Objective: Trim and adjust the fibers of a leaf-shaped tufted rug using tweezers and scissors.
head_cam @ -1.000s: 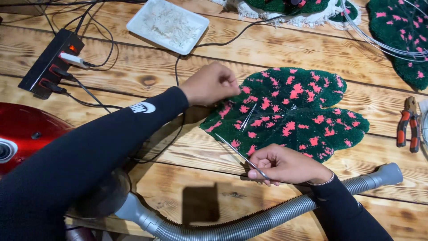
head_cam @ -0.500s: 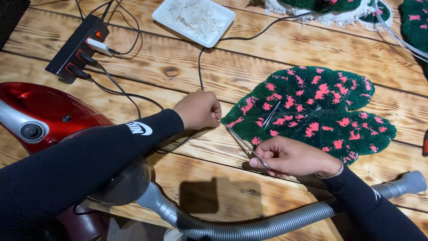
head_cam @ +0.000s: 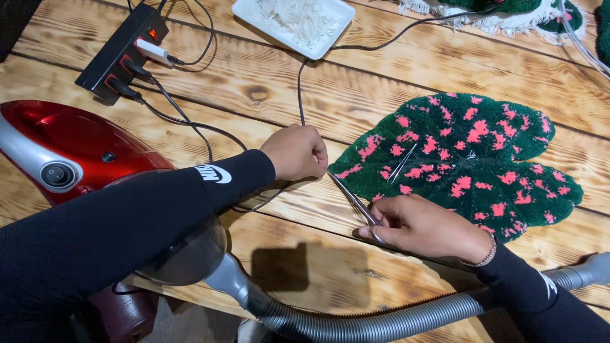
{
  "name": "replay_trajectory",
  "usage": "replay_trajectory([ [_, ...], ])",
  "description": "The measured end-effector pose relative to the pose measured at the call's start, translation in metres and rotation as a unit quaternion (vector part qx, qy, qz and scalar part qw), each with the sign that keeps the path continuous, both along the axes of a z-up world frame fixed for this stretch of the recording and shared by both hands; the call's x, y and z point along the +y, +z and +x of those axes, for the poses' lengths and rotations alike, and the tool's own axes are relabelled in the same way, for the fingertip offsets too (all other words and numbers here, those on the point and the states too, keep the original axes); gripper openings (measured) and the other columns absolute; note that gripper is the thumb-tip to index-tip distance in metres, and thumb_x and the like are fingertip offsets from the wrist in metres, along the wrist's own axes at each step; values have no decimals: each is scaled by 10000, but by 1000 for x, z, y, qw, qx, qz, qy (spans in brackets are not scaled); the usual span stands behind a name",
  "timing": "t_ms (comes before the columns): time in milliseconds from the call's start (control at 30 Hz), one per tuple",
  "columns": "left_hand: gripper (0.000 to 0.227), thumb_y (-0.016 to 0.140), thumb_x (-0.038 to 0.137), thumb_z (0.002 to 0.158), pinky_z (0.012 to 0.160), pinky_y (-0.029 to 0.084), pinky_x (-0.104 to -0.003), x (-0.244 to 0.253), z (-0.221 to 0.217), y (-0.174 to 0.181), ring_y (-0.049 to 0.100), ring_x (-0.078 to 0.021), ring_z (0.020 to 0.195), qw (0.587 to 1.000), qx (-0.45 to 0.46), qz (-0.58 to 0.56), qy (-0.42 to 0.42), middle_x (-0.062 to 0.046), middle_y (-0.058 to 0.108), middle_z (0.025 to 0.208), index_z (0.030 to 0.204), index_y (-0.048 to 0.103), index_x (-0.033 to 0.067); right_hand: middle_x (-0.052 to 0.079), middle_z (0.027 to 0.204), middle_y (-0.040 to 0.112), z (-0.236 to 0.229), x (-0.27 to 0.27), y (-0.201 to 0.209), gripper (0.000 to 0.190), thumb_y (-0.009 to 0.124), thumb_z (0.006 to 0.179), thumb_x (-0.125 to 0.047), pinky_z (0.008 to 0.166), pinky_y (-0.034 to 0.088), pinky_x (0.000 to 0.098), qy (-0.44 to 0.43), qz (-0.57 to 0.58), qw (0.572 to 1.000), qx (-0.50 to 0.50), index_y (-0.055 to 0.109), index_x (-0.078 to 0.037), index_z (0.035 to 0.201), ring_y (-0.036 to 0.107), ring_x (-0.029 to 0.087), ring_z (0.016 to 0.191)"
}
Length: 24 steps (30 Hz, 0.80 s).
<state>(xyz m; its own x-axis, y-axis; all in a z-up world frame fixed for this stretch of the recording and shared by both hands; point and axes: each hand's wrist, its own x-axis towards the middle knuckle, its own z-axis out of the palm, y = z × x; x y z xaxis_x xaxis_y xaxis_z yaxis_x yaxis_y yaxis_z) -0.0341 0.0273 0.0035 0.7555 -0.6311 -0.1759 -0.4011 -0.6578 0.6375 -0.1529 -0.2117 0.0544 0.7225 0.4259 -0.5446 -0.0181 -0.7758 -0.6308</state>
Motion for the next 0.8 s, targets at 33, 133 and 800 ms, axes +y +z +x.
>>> replay_trajectory([
  [33, 87, 765, 202, 730, 710, 575, -368, 0, 0, 1, 737, -260, 716, 1000, 6, 9, 5, -88, 749, 715, 713, 793, 122, 28, 542, 495, 0, 1, 0, 423, 705, 878, -455, 496, 389, 356, -7, -1, 1000, -1, 641, -57, 749, 406, 136, 532],
  [133, 87, 771, 210, 720, 719, 578, -356, 1, 0, 1, 748, -242, 712, 1000, 21, 8, 17, -83, 758, 713, 723, 800, 128, 53, 551, 505, 0, 3, 0, 408, 704, 902, -417, 504, 386, 365, -8, -4, 1000, 4, 645, -37, 769, 399, 149, 538],
  [800, 98, 798, 216, 716, 716, 579, -339, 5, 1, -2, 752, -223, 718, 998, 41, 11, 39, -78, 768, 739, 750, 811, 125, 36, 513, 433, -3, 4, -7, 491, 710, 869, -480, 460, 339, 384, -12, 0, 1000, -25, 566, -55, 669, 372, 145, 497],
])
